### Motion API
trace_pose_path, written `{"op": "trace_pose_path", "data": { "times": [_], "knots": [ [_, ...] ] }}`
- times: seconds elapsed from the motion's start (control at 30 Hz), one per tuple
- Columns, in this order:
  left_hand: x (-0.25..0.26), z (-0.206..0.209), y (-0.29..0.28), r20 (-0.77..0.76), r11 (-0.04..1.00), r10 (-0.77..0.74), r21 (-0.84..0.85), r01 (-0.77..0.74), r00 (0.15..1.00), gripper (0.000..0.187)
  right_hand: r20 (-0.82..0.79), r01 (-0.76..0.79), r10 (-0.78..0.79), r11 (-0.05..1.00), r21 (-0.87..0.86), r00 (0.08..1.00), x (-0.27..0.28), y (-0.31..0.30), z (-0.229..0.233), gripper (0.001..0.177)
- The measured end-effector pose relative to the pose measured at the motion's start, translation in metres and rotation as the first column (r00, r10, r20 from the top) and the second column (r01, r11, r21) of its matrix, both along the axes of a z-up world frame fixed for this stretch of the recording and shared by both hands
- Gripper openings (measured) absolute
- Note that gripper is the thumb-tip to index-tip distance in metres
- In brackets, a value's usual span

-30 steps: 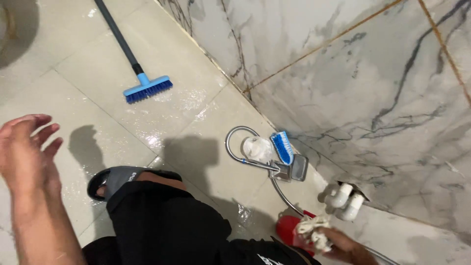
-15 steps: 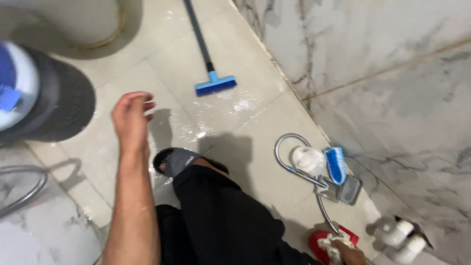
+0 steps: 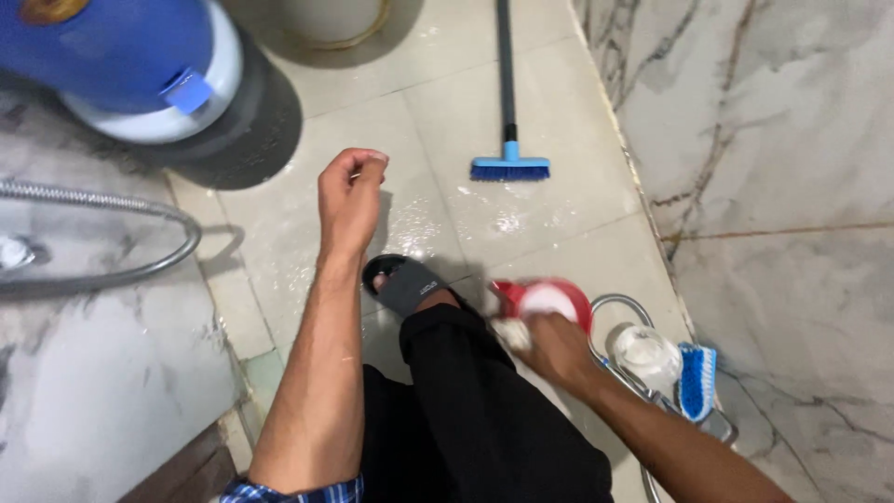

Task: Cleaning a bathroom faucet and handheld showerhead with soap and a cloth.

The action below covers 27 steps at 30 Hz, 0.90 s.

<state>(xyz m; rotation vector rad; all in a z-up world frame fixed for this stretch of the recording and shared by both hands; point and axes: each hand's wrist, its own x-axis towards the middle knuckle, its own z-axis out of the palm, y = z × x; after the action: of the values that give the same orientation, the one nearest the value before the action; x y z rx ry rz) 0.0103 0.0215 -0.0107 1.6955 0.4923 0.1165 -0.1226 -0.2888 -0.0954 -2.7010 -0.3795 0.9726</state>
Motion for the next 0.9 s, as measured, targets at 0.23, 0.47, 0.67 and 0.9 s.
{"op": "trace_pose_path", "data": {
  "times": [0.23, 0.47, 0.67, 0.9],
  "knots": [
    [-0.013, -0.015, 0.029, 0.011, 0.995, 0.099, 0.009, -0.099, 0.995, 0.018, 0.297, -0.344, 0.330, 0.939, -0.008, 0.896, 0.122, 0.131, 0.017, 0.038],
    [-0.018, -0.019, 0.061, -0.042, 0.977, 0.211, 0.001, -0.211, 0.977, 0.019, 0.287, -0.426, 0.361, 0.880, 0.209, 0.887, 0.181, 0.209, 0.014, 0.036],
    [-0.023, -0.016, 0.081, -0.116, 0.962, 0.257, -0.063, -0.266, 0.959, 0.022, 0.413, -0.333, 0.151, 0.847, 0.414, 0.898, 0.205, 0.220, -0.007, 0.067],
    [-0.027, -0.021, 0.087, 0.017, 0.960, 0.258, -0.122, -0.254, 0.966, 0.023, 0.244, -0.334, 0.293, 0.931, 0.149, 0.925, 0.199, 0.237, 0.005, 0.043]
  ]
}}
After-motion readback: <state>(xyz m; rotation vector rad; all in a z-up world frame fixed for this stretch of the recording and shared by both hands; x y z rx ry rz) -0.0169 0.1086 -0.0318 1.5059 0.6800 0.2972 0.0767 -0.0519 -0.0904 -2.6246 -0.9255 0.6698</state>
